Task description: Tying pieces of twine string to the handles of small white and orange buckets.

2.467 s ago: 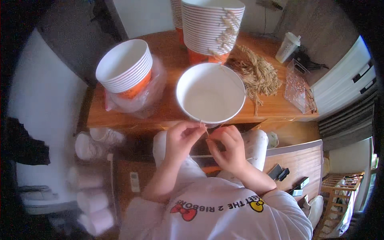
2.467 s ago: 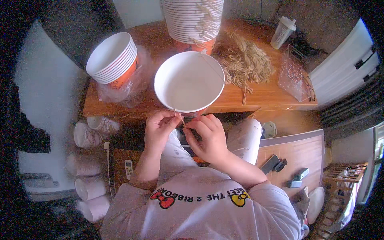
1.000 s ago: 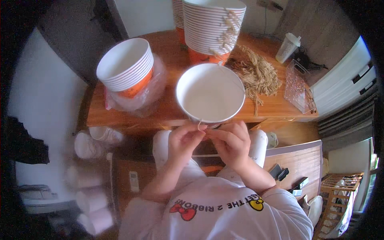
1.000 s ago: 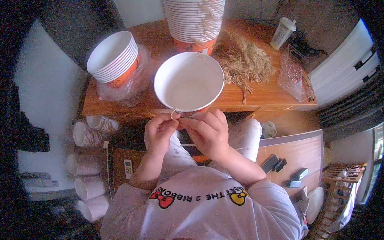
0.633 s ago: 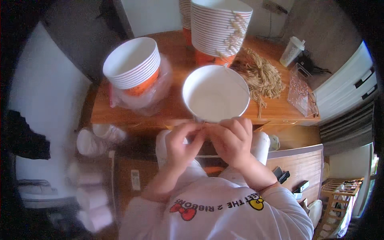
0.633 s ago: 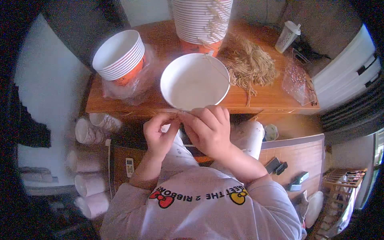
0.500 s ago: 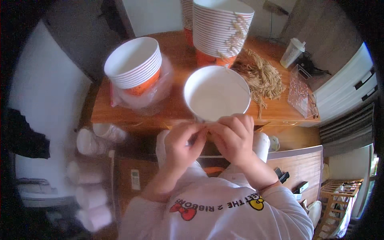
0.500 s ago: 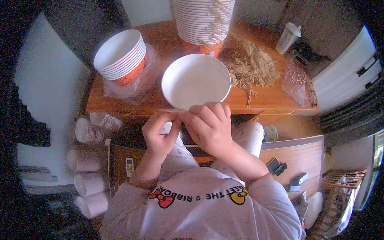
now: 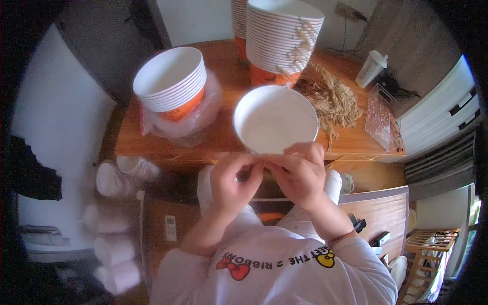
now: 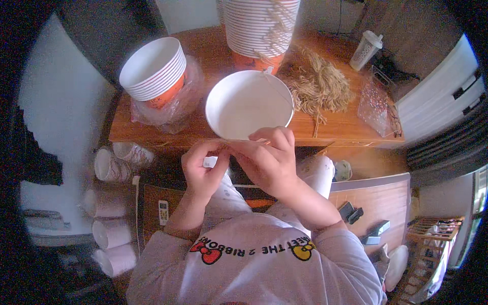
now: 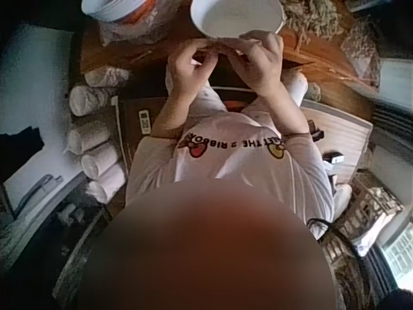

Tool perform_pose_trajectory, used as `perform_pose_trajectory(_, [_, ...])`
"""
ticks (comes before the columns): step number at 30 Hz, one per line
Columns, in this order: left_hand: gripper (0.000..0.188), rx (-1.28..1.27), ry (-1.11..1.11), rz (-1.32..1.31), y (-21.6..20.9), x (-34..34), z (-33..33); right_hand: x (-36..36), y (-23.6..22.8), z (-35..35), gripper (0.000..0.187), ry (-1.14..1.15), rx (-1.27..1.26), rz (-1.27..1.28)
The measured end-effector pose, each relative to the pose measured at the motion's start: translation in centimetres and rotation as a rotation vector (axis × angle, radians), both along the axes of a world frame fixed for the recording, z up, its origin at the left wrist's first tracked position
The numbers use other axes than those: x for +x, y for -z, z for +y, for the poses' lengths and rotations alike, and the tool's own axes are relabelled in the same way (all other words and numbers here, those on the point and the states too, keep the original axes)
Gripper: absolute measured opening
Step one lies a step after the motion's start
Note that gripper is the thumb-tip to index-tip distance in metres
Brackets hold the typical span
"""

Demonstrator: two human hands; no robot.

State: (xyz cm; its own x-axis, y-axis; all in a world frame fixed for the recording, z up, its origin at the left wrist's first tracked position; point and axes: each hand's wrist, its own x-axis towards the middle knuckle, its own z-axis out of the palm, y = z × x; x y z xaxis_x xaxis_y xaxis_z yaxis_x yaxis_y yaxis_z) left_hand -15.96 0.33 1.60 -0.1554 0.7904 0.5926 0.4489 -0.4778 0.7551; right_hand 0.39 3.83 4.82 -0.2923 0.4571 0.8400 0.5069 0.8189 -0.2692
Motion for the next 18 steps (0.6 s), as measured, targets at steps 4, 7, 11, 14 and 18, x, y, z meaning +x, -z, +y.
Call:
perform_pose_trajectory(4, [0.013, 0.031, -0.007, -0.069, -0.1, 0.5, 0.1, 0.1, -0.3, 0.3, 0.037, -0.03, 0.01, -0.08])
perform_pose_trajectory(7, [0.014, 0.07, -0.037, -0.005, -0.2, 0.4, 0.0, 0.0, -0.3, 0.4, 0.037, -0.026, 0.004, -0.089])
perform_pose_trajectory(11, [0.016, 0.096, -0.01, 0.064, -0.3, 0.2, -0.2, 0.0, -0.1, 0.2, 0.037, -0.022, -0.041, -0.059])
perform_pose_trajectory(14, [0.018, 0.098, 0.012, 0.09, -0.4, -0.1, -0.3, 0.0, 0.1, 0.2, 0.039, -0.032, -0.039, -0.03])
perform_pose_trajectory(18, [0.021, 0.038, -0.056, 0.057, -1.2, 0.4, -0.8, 0.0, 0.6, 0.1, 0.043, -0.004, -0.022, 0.009])
